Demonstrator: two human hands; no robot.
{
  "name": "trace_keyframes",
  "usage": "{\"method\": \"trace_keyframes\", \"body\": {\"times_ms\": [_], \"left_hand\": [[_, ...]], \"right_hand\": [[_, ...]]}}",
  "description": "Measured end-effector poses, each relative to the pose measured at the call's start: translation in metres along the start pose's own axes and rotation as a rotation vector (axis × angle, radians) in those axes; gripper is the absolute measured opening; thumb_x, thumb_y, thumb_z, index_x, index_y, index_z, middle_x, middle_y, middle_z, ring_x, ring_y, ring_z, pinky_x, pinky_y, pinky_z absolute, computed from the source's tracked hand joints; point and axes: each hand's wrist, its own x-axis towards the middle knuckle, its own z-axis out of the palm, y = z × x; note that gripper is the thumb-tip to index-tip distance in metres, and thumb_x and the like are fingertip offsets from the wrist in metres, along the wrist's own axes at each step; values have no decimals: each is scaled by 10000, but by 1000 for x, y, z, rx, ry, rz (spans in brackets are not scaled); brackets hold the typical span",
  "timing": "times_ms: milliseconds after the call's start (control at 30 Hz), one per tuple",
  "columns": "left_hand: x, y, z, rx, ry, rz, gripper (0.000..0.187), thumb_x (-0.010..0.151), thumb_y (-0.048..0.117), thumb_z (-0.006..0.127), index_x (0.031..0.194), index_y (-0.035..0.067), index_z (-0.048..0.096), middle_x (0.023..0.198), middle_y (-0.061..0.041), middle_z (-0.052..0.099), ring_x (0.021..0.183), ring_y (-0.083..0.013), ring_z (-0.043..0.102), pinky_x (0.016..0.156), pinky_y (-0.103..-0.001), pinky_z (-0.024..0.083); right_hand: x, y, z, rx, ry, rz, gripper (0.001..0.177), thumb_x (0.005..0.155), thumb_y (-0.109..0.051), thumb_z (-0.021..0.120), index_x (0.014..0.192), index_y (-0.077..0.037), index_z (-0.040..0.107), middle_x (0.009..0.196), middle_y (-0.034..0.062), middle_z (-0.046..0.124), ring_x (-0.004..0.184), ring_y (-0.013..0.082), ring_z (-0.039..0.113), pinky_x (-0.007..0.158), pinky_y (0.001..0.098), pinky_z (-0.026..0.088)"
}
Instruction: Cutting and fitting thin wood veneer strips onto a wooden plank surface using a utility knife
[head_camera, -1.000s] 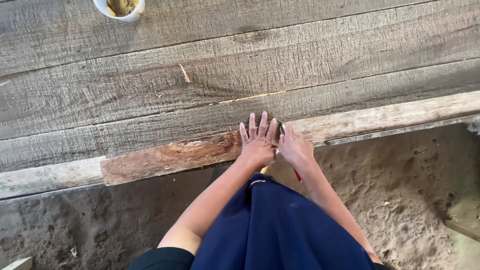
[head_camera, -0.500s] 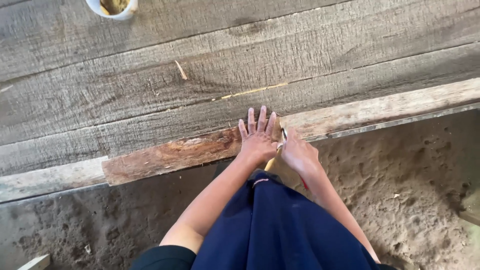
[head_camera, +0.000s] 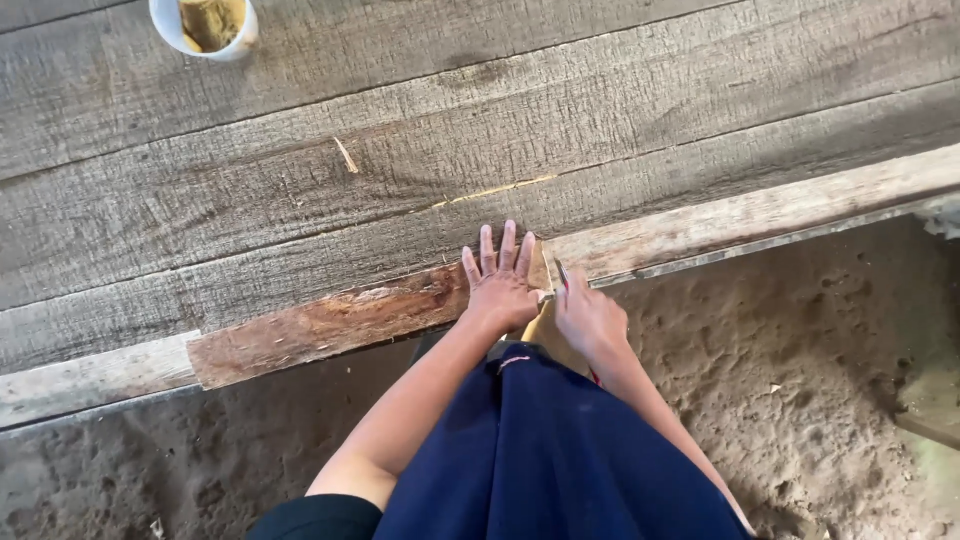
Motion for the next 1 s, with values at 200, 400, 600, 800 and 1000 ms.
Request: {"method": "trace_keyframes", "body": {"times_ms": [200, 400, 600, 800, 1000], "left_hand": [[-3, 1, -4, 7, 2, 5, 883, 969, 476, 480, 1669, 201, 16, 1728, -88, -170, 1541, -456, -210, 1209, -695, -96], [4, -2, 9, -3, 51, 11, 887, 953, 452, 499, 1668, 213, 32, 1729, -80, -166, 1540, -462, -209, 1202, -703, -97], [1, -1, 9, -31, 91, 1, 876, 945, 434, 512, 1668, 222, 65, 1734, -69, -143, 1550, -446, -191, 1215, -685, -92], [3, -2, 12, -55, 114, 5, 856, 950, 470, 486, 1661, 234, 72, 1737, -65, -126, 1551, -451, -185, 1214, -692, -94], [11, -3, 22, -3, 135, 1, 884, 904, 421, 512, 1661, 230, 97, 1742, -73, -98, 1560, -450, -145, 1208, -701, -73]], "right_hand": [[35, -20, -2, -11, 44, -53, 342, 1025, -370, 313, 1161, -108, 486, 1108, 311, 704, 1147, 512, 659, 980, 608, 486], [52, -17, -1, -56, 20, -97, 303, 1017, -331, 304, 1148, -110, 464, 1050, 313, 703, 1092, 524, 676, 939, 629, 491], [48, -16, -7, 8, 0, -149, 310, 1002, -288, 344, 1161, -59, 479, 981, 306, 692, 1021, 523, 683, 881, 653, 497], [24, -28, -21, -18, -67, -96, 352, 970, -288, 306, 1194, -56, 447, 1136, 350, 663, 1171, 548, 624, 982, 655, 460], [5, -22, -16, 4, -100, -51, 365, 955, -279, 286, 1215, -73, 436, 1182, 338, 652, 1201, 543, 613, 996, 647, 456]]}}
